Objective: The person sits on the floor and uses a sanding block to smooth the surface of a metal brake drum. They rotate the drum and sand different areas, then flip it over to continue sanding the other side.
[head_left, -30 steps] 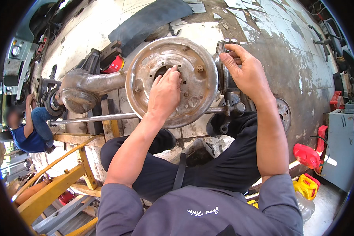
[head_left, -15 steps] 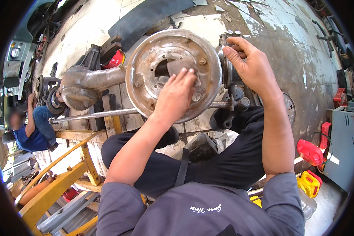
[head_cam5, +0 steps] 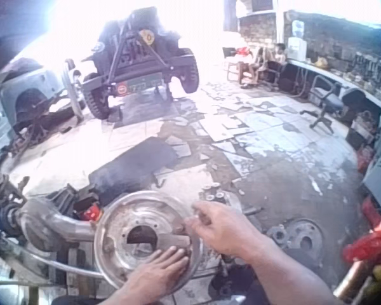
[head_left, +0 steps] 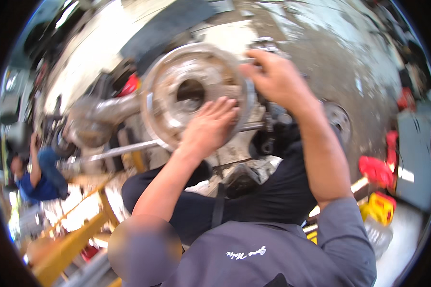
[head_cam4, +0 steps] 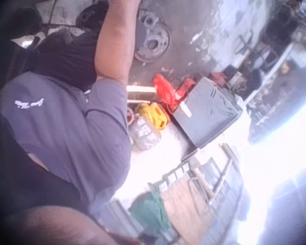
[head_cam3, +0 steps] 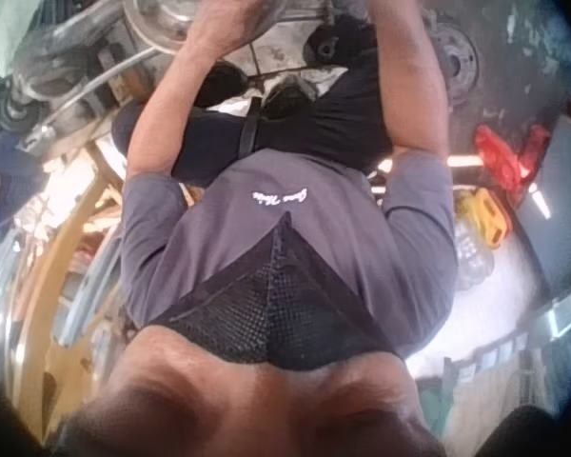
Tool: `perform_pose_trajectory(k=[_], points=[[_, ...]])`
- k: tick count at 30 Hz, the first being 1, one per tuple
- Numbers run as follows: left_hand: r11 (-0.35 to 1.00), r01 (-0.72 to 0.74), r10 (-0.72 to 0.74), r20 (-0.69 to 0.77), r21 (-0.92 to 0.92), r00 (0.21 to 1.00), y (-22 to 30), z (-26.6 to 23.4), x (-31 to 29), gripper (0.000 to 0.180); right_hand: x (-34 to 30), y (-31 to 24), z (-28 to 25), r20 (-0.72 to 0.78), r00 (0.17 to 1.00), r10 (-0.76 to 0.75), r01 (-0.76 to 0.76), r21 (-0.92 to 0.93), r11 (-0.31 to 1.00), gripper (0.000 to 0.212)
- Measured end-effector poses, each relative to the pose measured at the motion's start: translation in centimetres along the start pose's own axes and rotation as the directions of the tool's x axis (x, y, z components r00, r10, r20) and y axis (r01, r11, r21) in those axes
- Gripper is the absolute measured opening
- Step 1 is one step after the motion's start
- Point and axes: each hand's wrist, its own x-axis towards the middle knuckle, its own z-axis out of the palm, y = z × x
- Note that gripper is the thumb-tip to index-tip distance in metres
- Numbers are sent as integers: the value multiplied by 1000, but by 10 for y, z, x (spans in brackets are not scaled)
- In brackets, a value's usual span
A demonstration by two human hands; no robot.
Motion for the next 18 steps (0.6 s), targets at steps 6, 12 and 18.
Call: perform_pose_trajectory(k=[6,12,18], points=[[989,148,-148,53,-6,988,-9,-22,-12,38,6,-14,15,84,996,9,0,-103,995,48],[791,416,-364,202,-448,909,-1,-66,-15,28,-19,2,3,219,886,409,-339,-297,893,35],[518,341,-674,-129,-784,727,-69,-121,-59,34,-20,10,17,159,876,455,-442,-113,890,50]])
